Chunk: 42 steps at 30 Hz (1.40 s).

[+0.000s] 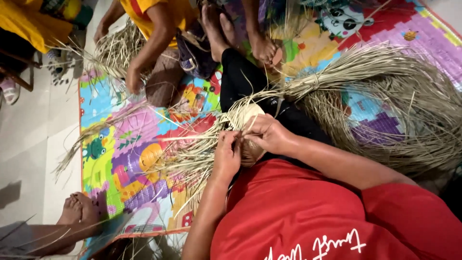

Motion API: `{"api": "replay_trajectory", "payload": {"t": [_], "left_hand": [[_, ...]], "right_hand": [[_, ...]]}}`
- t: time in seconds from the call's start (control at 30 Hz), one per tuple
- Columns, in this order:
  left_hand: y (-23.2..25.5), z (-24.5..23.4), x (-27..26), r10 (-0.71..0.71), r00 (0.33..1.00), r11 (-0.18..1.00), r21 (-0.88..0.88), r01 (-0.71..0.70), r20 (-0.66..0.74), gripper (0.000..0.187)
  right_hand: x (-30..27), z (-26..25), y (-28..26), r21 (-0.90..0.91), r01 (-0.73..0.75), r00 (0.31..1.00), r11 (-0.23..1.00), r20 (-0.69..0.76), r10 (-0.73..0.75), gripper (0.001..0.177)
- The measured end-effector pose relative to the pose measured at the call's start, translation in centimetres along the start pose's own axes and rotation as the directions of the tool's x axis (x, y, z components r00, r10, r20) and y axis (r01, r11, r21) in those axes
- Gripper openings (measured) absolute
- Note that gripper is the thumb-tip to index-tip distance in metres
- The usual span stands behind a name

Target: Weaving dried straw or grass strands into a basket or hat base while sitting on the floor.

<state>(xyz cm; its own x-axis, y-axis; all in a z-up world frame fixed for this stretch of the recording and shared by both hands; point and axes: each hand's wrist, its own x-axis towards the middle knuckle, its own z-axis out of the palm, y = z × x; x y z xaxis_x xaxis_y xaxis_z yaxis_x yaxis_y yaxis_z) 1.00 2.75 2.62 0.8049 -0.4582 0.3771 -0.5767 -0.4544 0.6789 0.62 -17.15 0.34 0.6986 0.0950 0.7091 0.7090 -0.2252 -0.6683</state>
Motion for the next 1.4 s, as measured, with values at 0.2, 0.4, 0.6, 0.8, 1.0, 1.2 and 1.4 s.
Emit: {"api": "replay_trajectory", "payload": {"t": [0.2,0.4,0.6,0.8,1.0,1.2,1.4], "left_hand": [[0.6,0.1,0.1,0.062,0.998,0.998,-0.019,-0.062,0.011,0.006],[-1.0,1.1,-0.3,-0.118,0.993,0.969,-0.221,0.113,-0.009,0.006],[-1.9,2.4,-0.2,-0.274,0.961,0.895,-0.373,0.246,-0.025,0.009],[-2.4,2.6,-0.2,-0.311,0.95,0.795,-0.55,0.258,-0.004,0.008],[-1.8,2.2,-0.1,-0.348,0.938,0.797,-0.529,0.291,-0.007,0.007],[-0.8,2.5,-0.2,-0.34,0.936,0.877,-0.39,0.279,-0.094,0.004],[-0.8,3.4,-0.1,-0.401,0.898,0.866,-0.396,0.307,-0.183,0.009]], "right_hand": [[0.3,0.1,1.5,-0.23,0.071,0.997,0.971,0.014,-0.069,0.012],[2.2,0.5,1.0,-0.128,0.133,0.991,0.983,0.0,-0.134,0.012],[2.0,0.5,1.0,-0.079,0.137,0.989,0.987,-0.047,-0.141,0.008],[2.3,1.2,1.6,-0.123,0.192,0.981,0.974,0.021,-0.191,0.005],[1.5,0.4,1.1,0.025,0.068,0.996,0.997,-0.066,-0.066,0.017],[-0.5,1.3,0.6,-0.217,0.039,0.991,0.975,-0.121,-0.066,0.014],[0.6,1.2,0.0,-0.329,0.038,0.989,0.944,-0.126,-0.084,0.016]]}}
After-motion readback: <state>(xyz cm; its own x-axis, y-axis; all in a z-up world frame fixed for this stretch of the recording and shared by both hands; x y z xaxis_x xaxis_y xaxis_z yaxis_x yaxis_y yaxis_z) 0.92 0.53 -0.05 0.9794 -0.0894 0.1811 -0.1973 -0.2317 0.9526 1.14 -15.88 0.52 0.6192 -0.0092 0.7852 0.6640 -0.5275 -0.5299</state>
